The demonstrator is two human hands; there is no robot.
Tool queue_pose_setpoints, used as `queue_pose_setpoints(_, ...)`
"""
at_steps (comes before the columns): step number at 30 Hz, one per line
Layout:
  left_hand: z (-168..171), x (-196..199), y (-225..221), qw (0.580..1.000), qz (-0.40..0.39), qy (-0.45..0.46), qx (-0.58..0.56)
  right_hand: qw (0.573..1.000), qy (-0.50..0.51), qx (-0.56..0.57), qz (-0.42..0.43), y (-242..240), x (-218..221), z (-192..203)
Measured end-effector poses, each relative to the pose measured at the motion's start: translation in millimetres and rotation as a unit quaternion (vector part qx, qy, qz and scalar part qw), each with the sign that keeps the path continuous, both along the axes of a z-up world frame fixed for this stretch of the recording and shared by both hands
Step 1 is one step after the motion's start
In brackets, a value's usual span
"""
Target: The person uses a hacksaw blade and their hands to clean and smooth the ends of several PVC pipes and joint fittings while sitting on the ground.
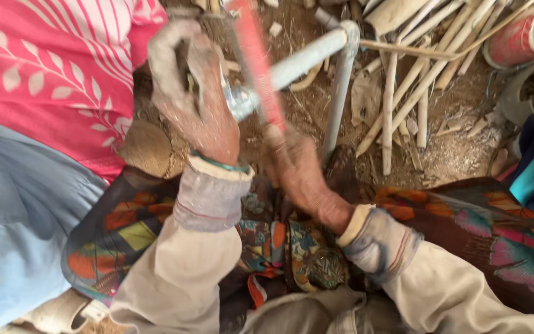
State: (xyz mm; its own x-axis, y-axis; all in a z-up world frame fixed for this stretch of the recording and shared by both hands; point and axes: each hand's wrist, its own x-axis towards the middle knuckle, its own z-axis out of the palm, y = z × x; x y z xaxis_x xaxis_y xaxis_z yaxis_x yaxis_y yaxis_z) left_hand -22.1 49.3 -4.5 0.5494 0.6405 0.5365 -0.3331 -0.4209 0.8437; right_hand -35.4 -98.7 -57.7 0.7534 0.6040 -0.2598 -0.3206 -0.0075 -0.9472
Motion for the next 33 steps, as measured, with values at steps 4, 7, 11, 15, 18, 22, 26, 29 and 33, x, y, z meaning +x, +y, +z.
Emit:
queue_pose_setpoints(4,2,-4,0,1.000,-0.008,0.017,-0.016,0.995,-0.079,0.013,-0.067,-2,35,-3)
queue_pose_setpoints(7,6,4,7,1.000,0.008,0.011,-0.013,0.982,-0.185,0.024,0.001,-6,3,14)
queue_pose_setpoints(11,14,-9,-6,0.998,-0.042,0.006,-0.039,0.992,-0.072,-0.082,-0.056,-14,33,9)
queue_pose_setpoints(15,25,-7,-12,0.998,-0.045,0.013,-0.050,0.989,-0.143,0.001,-0.036,-8,-9,0)
queue_pose_setpoints(18,20,-5,-19,0.993,-0.057,-0.019,-0.100,0.992,-0.116,0.028,-0.042,2,-3,-23)
queue_pose_setpoints(22,17,0,-17,0.993,-0.054,-0.038,-0.101,0.956,-0.241,-0.052,-0.157,20,20,-62)
queue_pose_setpoints(26,15,2,-13,0.996,-0.002,-0.011,-0.094,0.975,-0.193,0.015,-0.109,39,-19,-89)
queue_pose_setpoints(29,15,-2,-13,0.996,0.013,-0.007,-0.086,0.956,-0.235,-0.033,-0.173,51,13,-113)
queue_pose_setpoints(33,12,-4,-10,0.999,0.022,-0.009,-0.047,0.904,-0.343,-0.192,-0.168,61,13,-117)
